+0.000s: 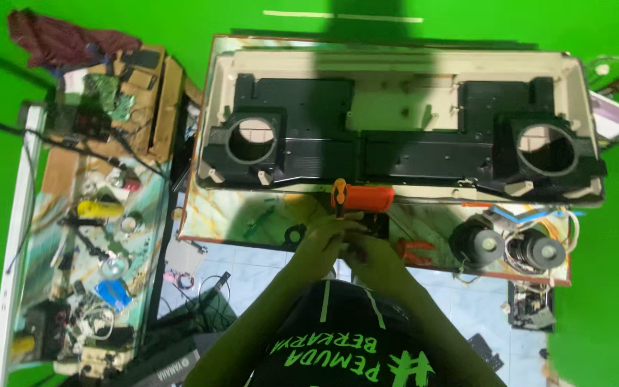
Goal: The person using a screwdriver to remove and install screws on a speaker housing inside an electronic device. They handle the screwdriver, small screws, and a speaker component while working within the plastic casing.
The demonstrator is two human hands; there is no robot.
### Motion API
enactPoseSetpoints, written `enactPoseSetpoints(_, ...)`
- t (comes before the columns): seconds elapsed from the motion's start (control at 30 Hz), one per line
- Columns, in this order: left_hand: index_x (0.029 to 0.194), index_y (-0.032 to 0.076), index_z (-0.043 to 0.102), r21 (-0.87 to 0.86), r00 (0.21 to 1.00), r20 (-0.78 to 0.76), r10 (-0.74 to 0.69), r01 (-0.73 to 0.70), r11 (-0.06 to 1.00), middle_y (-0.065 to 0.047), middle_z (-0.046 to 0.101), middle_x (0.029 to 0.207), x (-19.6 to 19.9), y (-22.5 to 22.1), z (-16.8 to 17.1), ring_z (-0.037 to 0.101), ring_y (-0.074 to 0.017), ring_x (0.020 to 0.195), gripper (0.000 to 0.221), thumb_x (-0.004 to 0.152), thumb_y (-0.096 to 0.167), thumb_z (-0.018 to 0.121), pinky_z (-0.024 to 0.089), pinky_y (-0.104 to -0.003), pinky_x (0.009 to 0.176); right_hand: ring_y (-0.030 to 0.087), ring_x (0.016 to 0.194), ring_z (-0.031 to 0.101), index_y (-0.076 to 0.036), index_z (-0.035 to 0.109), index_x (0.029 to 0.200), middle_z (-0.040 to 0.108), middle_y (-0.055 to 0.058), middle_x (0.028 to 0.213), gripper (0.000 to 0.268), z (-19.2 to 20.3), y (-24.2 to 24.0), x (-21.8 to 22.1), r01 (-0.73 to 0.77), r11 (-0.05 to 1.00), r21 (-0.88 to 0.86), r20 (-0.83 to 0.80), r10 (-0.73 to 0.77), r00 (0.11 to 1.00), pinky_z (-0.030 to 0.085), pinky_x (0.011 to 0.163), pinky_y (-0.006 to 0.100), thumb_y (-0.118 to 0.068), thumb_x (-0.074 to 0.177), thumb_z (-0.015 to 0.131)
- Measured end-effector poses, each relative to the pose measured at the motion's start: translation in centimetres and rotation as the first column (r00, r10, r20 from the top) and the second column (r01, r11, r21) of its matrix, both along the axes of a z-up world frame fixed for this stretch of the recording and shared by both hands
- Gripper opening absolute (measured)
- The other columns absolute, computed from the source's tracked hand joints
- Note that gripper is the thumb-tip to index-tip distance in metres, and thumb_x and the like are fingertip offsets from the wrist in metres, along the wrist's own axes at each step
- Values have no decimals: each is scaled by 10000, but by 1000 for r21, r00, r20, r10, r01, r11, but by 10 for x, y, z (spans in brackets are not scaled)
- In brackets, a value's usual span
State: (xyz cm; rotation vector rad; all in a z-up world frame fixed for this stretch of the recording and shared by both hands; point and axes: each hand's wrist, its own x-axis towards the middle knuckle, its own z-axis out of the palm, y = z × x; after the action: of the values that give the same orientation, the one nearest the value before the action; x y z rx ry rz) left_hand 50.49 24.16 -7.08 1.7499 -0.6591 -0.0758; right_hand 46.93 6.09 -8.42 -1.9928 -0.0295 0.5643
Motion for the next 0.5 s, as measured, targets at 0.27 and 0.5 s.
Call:
enactPoseSetpoints(0.27,1191,32,604,-46,917,-381,-118,109,993,-126,657,1146,9,-7,19,711,-246,970,242,971,34,502,577,-343,836,239,891,789,-37,691,1182,776,134,1029,326,-1,10,-9,198,965,173,486,-258,835,627,717,326,-45,863,628)
enactPoseSetpoints(0.5,1174,17,672,150,994,104,-44,28,988,-174,672,1051,10,-27,20,652,-366,964,281,950,186,676,505,-449,868,204,759,748,-46,738,1100,771,97,945,206,8,-15,-39,488,873,-13,370,-449,813,571,674,291,-90,900,754)
